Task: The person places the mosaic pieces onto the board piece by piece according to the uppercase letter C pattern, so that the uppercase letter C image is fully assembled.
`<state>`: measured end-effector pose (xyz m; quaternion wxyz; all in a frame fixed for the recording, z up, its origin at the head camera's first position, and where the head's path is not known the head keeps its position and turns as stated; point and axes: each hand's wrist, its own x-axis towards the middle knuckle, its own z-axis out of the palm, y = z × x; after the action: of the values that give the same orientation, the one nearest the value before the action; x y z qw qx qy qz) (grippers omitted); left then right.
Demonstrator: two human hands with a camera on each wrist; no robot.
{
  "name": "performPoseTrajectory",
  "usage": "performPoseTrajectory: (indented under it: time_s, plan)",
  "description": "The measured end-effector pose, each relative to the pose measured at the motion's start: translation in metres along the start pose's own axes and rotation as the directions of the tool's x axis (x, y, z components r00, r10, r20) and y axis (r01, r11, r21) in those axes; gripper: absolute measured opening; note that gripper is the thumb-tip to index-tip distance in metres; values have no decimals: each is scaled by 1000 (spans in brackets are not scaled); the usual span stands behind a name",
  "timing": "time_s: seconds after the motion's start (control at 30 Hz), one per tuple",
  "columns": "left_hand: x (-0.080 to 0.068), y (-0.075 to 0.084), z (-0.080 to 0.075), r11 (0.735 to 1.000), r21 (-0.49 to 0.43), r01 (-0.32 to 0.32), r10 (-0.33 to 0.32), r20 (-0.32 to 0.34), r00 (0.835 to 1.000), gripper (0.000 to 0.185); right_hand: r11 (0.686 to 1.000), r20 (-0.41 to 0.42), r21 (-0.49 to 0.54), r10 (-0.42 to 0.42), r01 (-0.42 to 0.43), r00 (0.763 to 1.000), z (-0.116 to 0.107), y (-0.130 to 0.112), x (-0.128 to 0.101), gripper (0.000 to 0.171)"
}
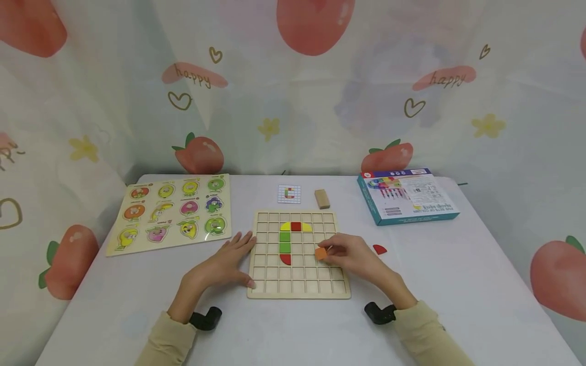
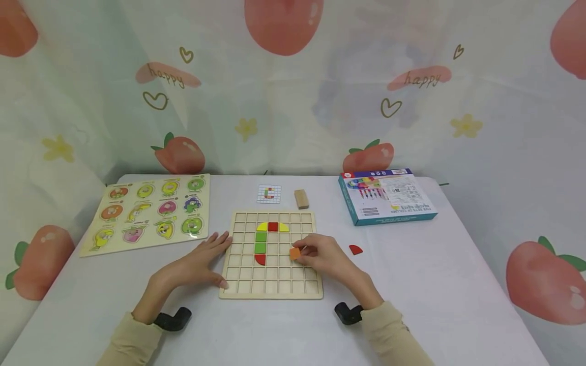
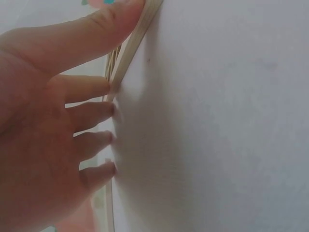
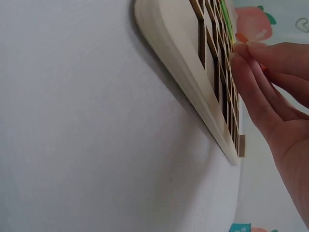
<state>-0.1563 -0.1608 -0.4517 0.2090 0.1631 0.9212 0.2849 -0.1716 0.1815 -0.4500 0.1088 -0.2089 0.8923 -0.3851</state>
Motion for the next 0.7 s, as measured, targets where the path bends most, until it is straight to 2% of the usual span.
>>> performPoseTrajectory:
  time_s: [0.27, 0.7]
  plan:
    - [0, 0, 0, 1000, -1, 11, -11, -6, 1000, 110, 1000, 29, -2, 0, 0, 1000, 11, -9, 12, 31]
    - [3, -1, 0, 1000, 7, 6, -6, 1, 1000, 109, 996, 83, -29, -78, 81, 993, 25, -17, 28, 27]
